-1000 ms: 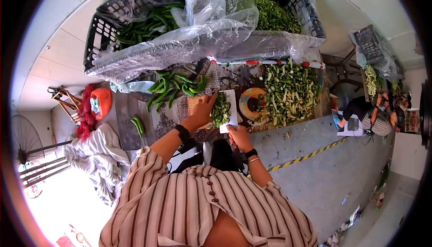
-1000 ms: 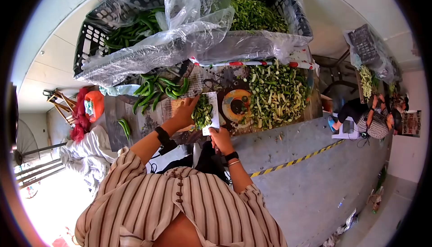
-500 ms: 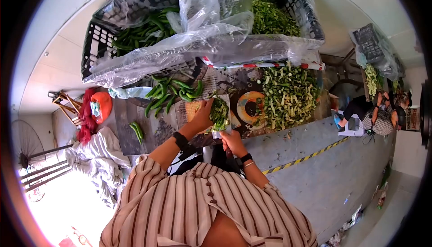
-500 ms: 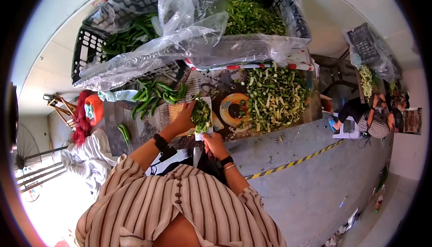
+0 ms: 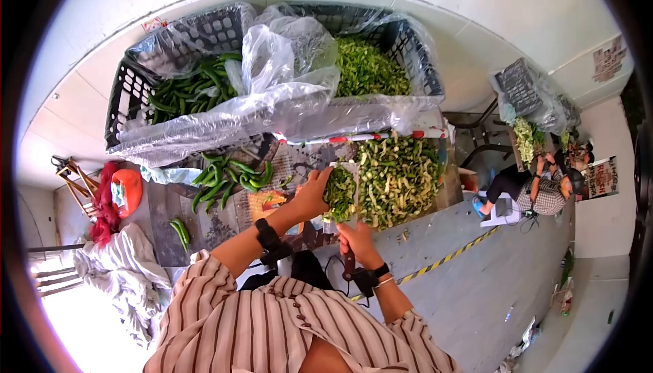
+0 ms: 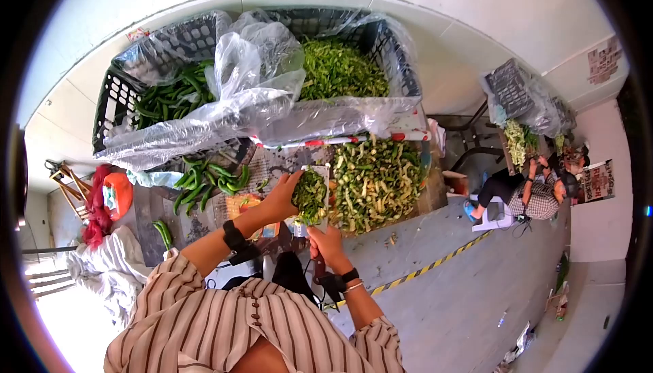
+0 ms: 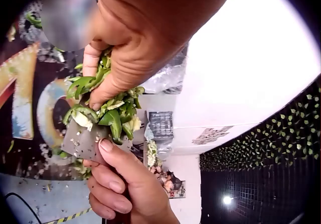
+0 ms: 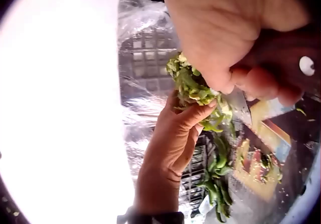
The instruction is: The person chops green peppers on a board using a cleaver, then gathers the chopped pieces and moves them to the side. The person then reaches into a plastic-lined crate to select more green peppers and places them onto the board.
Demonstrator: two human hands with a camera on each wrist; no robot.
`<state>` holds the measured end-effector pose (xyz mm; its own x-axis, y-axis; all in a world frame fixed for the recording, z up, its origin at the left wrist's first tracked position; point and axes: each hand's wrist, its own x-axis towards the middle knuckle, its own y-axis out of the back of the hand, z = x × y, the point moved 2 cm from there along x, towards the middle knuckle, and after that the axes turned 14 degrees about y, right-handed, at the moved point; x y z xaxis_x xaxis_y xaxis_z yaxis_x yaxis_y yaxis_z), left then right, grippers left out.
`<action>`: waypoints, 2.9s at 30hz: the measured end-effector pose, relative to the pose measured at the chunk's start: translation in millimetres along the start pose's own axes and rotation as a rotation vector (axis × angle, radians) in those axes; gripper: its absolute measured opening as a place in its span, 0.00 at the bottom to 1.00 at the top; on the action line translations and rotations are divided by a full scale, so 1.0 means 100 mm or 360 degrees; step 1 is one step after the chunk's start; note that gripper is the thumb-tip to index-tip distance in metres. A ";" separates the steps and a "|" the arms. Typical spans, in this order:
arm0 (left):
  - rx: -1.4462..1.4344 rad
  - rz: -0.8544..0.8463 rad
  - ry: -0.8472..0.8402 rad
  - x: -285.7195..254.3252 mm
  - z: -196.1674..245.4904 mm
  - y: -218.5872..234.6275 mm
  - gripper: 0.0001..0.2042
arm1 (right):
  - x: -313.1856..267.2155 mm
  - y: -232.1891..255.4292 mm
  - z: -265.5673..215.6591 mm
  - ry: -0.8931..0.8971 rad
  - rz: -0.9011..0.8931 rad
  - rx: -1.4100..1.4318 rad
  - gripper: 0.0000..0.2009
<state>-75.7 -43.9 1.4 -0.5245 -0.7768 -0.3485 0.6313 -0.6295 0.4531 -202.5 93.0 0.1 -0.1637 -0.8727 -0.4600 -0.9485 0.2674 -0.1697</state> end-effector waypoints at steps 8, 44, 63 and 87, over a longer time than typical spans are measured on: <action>-0.0049 0.0062 -0.0358 0.99 1.81 1.25 0.40 | 0.64 0.13 -2.35 0.0905 -0.0216 -0.0818 0.20; 0.0487 0.0132 0.0370 -0.86 -1.27 0.15 0.24 | -0.21 0.35 0.49 0.0006 0.0132 -0.0321 0.12; 0.0533 0.0365 0.0049 0.07 -1.23 -0.05 0.34 | -0.34 0.38 0.71 0.0139 0.0264 -0.0360 0.14; 0.0597 0.0339 -0.0222 -0.94 -1.22 0.21 0.30 | -0.19 0.20 0.86 -0.0038 0.0027 -0.0364 0.13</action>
<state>56.4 13.6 -56.4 -0.4937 -0.8623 -0.1131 0.4963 -0.3861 0.7776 -195.0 150.3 -69.2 -0.1760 -0.8583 -0.4820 -0.9829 0.1799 0.0386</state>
